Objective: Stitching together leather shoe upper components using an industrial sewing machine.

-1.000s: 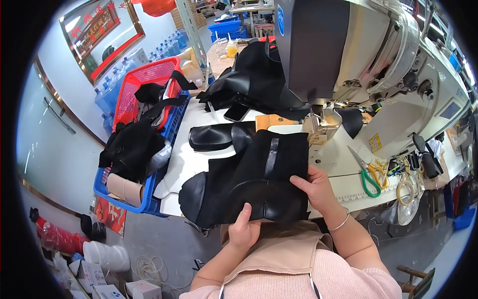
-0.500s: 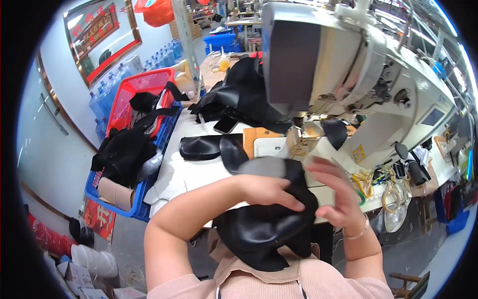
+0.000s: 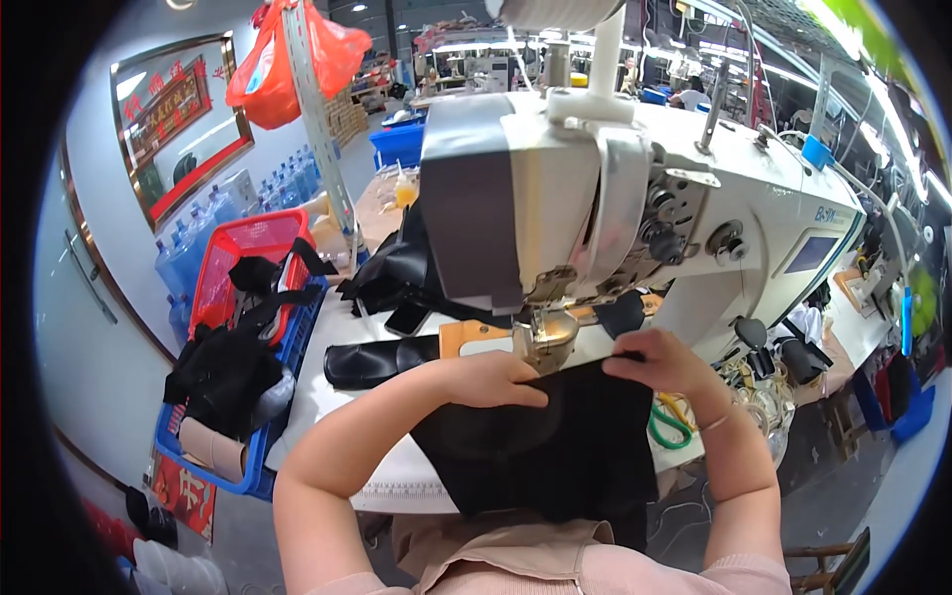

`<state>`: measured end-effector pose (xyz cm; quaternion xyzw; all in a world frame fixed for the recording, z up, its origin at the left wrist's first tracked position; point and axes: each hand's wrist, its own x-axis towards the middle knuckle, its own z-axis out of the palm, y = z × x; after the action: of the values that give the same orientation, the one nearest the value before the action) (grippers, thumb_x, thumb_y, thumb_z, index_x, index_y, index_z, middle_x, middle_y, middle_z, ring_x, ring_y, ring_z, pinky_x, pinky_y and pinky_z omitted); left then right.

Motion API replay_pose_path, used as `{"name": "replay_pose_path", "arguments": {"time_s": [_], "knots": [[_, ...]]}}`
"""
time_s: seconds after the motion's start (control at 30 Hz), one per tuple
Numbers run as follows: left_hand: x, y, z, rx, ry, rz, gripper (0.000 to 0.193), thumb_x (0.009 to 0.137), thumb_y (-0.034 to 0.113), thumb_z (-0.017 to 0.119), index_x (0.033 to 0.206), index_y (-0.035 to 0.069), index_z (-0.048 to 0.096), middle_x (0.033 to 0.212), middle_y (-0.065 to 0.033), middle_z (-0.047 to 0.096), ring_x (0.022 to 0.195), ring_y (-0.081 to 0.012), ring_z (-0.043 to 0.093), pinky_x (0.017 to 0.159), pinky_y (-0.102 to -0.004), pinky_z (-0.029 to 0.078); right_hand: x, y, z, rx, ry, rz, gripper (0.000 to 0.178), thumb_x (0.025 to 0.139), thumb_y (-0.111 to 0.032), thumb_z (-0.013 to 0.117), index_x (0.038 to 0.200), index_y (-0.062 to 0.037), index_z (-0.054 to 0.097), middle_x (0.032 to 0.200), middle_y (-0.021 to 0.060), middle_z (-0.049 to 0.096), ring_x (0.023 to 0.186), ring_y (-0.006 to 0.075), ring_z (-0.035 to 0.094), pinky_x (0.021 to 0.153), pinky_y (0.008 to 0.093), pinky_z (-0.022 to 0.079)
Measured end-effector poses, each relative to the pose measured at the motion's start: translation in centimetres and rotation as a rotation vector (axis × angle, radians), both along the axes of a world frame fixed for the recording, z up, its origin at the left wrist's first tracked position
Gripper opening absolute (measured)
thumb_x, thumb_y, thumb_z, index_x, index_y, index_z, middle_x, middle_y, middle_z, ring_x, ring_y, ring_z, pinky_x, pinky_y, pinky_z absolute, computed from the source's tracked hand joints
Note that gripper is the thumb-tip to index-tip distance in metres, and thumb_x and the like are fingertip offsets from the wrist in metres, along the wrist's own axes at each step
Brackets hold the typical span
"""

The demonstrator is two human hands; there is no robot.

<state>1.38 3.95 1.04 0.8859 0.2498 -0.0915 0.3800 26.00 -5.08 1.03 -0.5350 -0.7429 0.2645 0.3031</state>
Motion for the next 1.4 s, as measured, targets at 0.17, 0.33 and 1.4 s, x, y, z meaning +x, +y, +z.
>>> {"name": "replay_pose_path", "arguments": {"time_s": [0.17, 0.33, 1.4], "knots": [[-0.9, 0.6, 0.6, 0.100, -0.177, 0.249, 0.040, 0.089, 0.037, 0.053, 0.097, 0.000, 0.064, 0.090, -0.0124, 0.064, 0.087, -0.0249, 0.060, 0.080, -0.0302, 0.045, -0.1, 4.1, -0.9, 0.028, 0.076, -0.023, 0.021, 0.079, -0.021, 0.068, 0.073, -0.0019, 0.061, 0.058, -0.0050, 0.047, 0.057, 0.0030, 0.040, 0.049, 0.0241, 0.032], [-0.7, 2.9, 0.8, 0.045, -0.247, 0.387, 0.039, 0.083, 0.029, 0.063, 0.107, -0.001, 0.059, 0.100, -0.0073, 0.063, 0.087, -0.0168, 0.058, 0.081, -0.0282, 0.044, -0.4, 5.7, -1.0, 0.135, 0.056, -0.070, 0.036, 0.076, -0.035, 0.069, 0.094, -0.0030, 0.065, 0.073, 0.0095, 0.063, 0.069, 0.0134, 0.057, 0.065, 0.0265, 0.044], [-2.4, -1.2, -0.7, 0.779, -0.335, 0.338, 0.050, 0.071, 0.038, 0.072, 0.098, -0.001, 0.058, 0.086, -0.0173, 0.062, 0.084, -0.0346, 0.058, 0.080, -0.0379, 0.044, -0.8, -9.6, -17.0, 0.617, 0.389, -0.237, 0.022, 0.071, -0.016, 0.069, 0.081, -0.0023, 0.056, 0.079, 0.0095, 0.055, 0.072, 0.0256, 0.053, 0.066, 0.0316, 0.044]]}}
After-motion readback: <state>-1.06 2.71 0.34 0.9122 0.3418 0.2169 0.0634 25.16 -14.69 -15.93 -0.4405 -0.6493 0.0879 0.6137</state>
